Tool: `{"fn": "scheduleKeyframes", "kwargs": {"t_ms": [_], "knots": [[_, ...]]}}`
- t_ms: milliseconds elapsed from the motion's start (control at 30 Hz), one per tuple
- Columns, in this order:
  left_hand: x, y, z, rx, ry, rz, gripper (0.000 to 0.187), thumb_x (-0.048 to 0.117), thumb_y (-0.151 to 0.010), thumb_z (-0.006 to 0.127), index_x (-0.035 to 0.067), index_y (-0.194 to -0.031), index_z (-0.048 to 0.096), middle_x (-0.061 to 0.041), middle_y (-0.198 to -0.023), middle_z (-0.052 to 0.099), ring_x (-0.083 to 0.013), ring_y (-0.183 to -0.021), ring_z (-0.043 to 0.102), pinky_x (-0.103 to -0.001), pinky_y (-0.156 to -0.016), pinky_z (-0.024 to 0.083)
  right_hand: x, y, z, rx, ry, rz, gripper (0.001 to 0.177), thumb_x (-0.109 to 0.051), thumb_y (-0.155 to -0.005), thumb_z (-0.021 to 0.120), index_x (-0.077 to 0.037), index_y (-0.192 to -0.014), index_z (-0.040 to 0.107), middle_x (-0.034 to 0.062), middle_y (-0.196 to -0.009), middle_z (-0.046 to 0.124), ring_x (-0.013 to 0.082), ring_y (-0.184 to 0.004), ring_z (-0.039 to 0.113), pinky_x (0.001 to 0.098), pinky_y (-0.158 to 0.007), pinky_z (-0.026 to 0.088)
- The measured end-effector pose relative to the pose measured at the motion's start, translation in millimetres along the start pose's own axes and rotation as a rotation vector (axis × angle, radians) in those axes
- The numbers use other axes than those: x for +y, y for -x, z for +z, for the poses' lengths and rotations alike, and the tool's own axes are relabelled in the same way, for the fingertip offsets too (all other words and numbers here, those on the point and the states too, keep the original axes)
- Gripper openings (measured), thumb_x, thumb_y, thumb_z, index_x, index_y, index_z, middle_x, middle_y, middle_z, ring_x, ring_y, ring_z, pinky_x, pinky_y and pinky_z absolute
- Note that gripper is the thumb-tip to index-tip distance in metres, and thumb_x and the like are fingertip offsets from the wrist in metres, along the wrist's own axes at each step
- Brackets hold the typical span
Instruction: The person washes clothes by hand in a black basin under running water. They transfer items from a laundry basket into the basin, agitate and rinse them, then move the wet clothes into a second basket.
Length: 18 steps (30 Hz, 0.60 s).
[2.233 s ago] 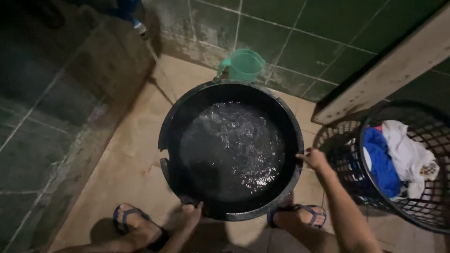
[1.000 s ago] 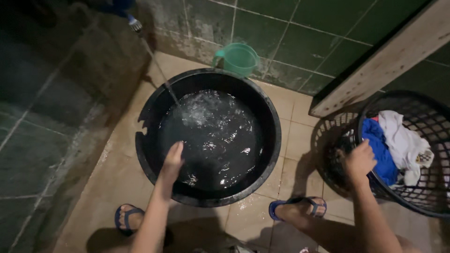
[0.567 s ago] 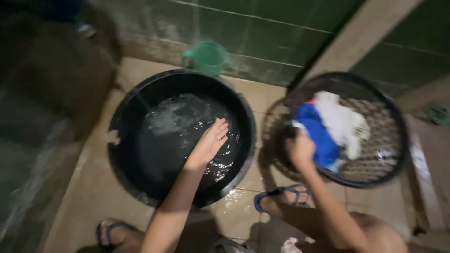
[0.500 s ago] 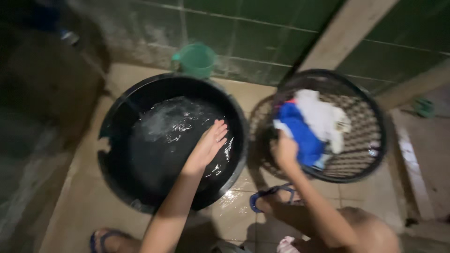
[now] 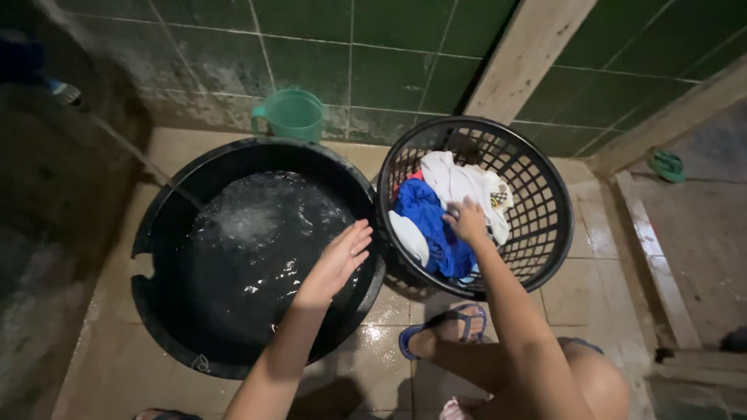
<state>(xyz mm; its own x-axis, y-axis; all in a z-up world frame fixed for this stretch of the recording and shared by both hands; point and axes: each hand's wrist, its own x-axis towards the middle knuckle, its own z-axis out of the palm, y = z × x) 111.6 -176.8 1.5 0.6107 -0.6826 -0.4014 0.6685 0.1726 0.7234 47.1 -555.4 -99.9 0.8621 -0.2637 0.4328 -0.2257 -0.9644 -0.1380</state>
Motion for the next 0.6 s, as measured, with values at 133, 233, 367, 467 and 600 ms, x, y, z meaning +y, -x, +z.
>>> {"fn": "scheduleKeyframes", "kwargs": {"t_ms": [133, 233, 367, 467, 600], "knots": [[6, 13, -11, 0.021, -0.102, -0.018, 0.066, 0.042, -0.102, 0.050, 0.005, -0.155, 0.038, -0.017, -0.159, 0.044, -0.0303, -0.150, 0.038, -0.046, -0.121, 0.030, 13, -21, 10, -0.224, -0.455, 0.418, 0.020, -0.021, -0.090, 0.072, -0.014, -0.105, 0.083, 0.0111, -0.091, 0.080, 0.0232, -0.081, 0.078, 0.0360, -0.077, 0.060], [16, 22, -16, 0.020, -0.141, 0.045, 0.064, 0.040, -0.101, 0.049, 0.005, -0.155, 0.039, -0.015, -0.158, 0.048, -0.0290, -0.147, 0.043, -0.044, -0.119, 0.032, 0, -61, -24, -0.170, -0.720, 0.487, 0.019, -0.017, -0.091, 0.078, -0.002, -0.103, 0.076, 0.0100, -0.088, 0.075, 0.0207, -0.076, 0.070, 0.0358, -0.070, 0.056], [34, 31, -9, 0.053, -0.190, 0.093, 0.065, 0.039, -0.100, 0.053, 0.006, -0.154, 0.042, -0.014, -0.154, 0.052, -0.0272, -0.143, 0.047, -0.043, -0.116, 0.036, -63, -116, -127, -0.276, -1.485, 0.448, 0.024, -0.009, -0.094, 0.074, -0.001, -0.115, 0.067, 0.0086, -0.101, 0.071, 0.0202, -0.090, 0.067, 0.0375, -0.082, 0.057], [45, 29, 6, 0.126, -0.275, 0.119, 0.066, 0.038, -0.095, 0.058, 0.011, -0.153, 0.039, -0.007, -0.152, 0.050, -0.0232, -0.139, 0.048, -0.042, -0.111, 0.038, -123, -136, -212, -0.467, -1.779, 0.337, 0.028, -0.006, -0.096, 0.070, -0.003, -0.123, 0.063, 0.0077, -0.112, 0.069, 0.0203, -0.104, 0.068, 0.0384, -0.094, 0.058], [52, 16, 16, 0.215, -0.186, 0.413, 0.059, 0.027, -0.093, 0.067, 0.009, -0.145, 0.047, -0.009, -0.148, 0.054, -0.0191, -0.131, 0.054, -0.037, -0.107, 0.043, -178, -138, -249, -0.589, -1.747, 0.245, 0.026, -0.005, -0.096, 0.070, -0.002, -0.121, 0.062, 0.0084, -0.111, 0.070, 0.0202, -0.103, 0.069, 0.0379, -0.094, 0.058]]}}
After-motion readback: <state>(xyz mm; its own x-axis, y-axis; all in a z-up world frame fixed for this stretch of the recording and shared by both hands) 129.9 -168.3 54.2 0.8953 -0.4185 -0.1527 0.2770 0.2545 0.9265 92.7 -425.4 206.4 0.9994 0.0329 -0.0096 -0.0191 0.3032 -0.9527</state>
